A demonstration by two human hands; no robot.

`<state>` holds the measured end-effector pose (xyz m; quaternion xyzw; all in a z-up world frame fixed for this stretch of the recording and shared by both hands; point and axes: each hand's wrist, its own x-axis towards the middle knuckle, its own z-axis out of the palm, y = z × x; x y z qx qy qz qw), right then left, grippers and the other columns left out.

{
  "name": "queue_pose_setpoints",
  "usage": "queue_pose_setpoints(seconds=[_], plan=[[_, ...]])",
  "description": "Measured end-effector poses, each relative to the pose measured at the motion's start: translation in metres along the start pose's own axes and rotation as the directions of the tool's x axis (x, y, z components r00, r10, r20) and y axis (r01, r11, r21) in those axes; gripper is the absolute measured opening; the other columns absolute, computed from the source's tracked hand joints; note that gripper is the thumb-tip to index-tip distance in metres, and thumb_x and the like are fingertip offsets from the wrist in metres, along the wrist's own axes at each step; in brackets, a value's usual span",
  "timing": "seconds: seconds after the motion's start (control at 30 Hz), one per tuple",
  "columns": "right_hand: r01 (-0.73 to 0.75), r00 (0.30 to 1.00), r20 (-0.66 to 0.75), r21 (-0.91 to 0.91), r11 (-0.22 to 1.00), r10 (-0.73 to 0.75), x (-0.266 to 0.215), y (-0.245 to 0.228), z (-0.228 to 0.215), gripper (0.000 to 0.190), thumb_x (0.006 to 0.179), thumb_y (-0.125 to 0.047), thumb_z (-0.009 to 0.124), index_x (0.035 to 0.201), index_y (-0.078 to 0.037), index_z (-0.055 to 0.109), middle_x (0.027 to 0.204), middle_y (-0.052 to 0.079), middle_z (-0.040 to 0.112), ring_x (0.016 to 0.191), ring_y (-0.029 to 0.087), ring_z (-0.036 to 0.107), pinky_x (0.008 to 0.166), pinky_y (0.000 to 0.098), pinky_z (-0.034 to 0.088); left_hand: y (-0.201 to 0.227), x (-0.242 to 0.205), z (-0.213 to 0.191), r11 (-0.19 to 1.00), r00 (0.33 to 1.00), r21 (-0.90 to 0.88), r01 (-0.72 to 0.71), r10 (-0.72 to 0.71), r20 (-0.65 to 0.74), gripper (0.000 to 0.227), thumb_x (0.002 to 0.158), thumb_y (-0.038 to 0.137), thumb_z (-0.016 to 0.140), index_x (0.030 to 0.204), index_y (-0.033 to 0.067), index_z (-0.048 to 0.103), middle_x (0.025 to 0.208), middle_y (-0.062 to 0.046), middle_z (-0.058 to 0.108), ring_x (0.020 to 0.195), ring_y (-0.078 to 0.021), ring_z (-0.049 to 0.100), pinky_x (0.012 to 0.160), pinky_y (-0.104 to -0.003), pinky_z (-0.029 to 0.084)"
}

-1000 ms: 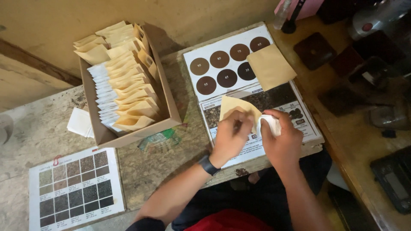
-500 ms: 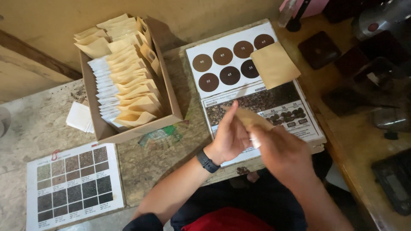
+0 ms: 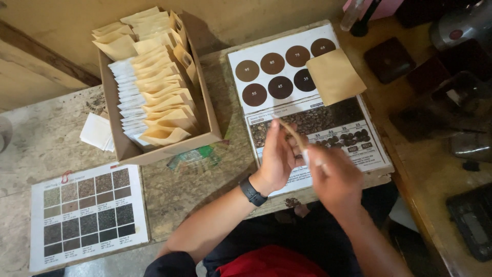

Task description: The person organizes several small paper packets containing coffee beans, by hand, inside a cardboard box on a wooden desk. The person opens a small paper packet, inserts a white filter, and then places the packets into the cardboard box.

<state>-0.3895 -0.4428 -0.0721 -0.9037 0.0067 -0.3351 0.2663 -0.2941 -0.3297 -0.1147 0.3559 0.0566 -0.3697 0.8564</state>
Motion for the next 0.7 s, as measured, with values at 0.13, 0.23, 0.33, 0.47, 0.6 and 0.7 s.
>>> queue_pose_setpoints(seconds=[0.13, 0.23, 0.33, 0.47, 0.6, 0.7], plan=[[-0.235, 0.964, -0.086, 0.157, 0.959, 0.251, 0.014, 0.004, -0.015, 0.01, 0.103, -0.008, 0.076, 0.11, -0.001, 0.075, 0.092, 0.015, 0.075, 0.074, 0.024, 0.069, 0.073, 0.0325, 0.055, 0.033, -0.02, 0.032, 0.97, 0.999, 0.243, -0.033, 0.039, -0.02, 0.075, 0.098, 0.071, 0.051, 0.128, 0.0021, 0.047, 0.109, -0.021, 0.068, 0.092, -0.0352, 0.072, 0.069, -0.048, 0.063], [-0.427, 0.892, -0.088, 0.152, 0.891, 0.443, 0.024, 0.005, -0.023, 0.023, 0.101, -0.01, 0.082, 0.116, 0.004, 0.072, 0.099, 0.018, 0.072, 0.087, 0.029, 0.069, 0.083, 0.0398, 0.055, 0.052, -0.029, 0.037, 0.795, 0.998, 0.606, 0.03, 0.009, -0.062, 0.078, 0.094, 0.067, 0.057, 0.124, -0.0058, 0.053, 0.098, -0.028, 0.066, 0.077, -0.0417, 0.074, 0.06, -0.048, 0.066], [-0.579, 0.784, -0.081, 0.261, 0.773, 0.615, 0.025, 0.014, -0.018, 0.029, 0.091, -0.01, 0.088, 0.116, -0.003, 0.075, 0.103, 0.016, 0.07, 0.102, 0.025, 0.067, 0.089, 0.0378, 0.05, 0.052, -0.026, 0.032, 0.166, 0.971, 0.975, -0.148, 0.214, 0.111, 0.064, 0.095, 0.063, 0.05, 0.063, 0.0089, 0.065, 0.051, -0.011, 0.062, 0.063, -0.0455, 0.07, 0.052, -0.048, 0.056], [-0.697, 0.678, 0.026, 0.337, 0.632, 0.734, 0.02, 0.02, -0.01, 0.032, 0.085, -0.012, 0.087, 0.115, -0.009, 0.077, 0.105, 0.012, 0.069, 0.103, 0.02, 0.066, 0.094, 0.0354, 0.05, 0.037, -0.02, 0.023, -0.197, 0.766, 0.846, -0.495, 0.36, 0.532, 0.032, 0.087, 0.034, 0.069, 0.067, 0.0147, 0.055, 0.055, -0.002, 0.061, 0.056, -0.0332, 0.067, 0.047, -0.041, 0.054], [-0.712, 0.683, 0.107, 0.32, 0.625, 0.722, 0.017, 0.022, -0.006, 0.03, 0.086, -0.009, 0.086, 0.115, -0.01, 0.077, 0.103, 0.014, 0.072, 0.105, 0.019, 0.066, 0.092, 0.0393, 0.051, 0.021, -0.006, 0.007, -0.322, 0.754, 0.802, -0.503, 0.291, 0.589, 0.023, 0.084, 0.033, 0.072, 0.076, 0.0177, 0.057, 0.07, 0.004, 0.062, 0.06, -0.0281, 0.07, 0.048, -0.039, 0.056], [-0.706, 0.676, 0.11, 0.378, 0.599, 0.728, 0.017, 0.023, -0.002, 0.03, 0.084, -0.01, 0.087, 0.111, -0.007, 0.077, 0.104, 0.015, 0.072, 0.102, 0.019, 0.064, 0.093, 0.037, 0.051, 0.034, -0.014, 0.018, -0.268, 0.759, 0.799, -0.539, 0.258, 0.598, 0.018, 0.083, 0.025, 0.071, 0.078, 0.0129, 0.058, 0.07, -0.001, 0.063, 0.06, -0.0341, 0.069, 0.049, -0.043, 0.055]])
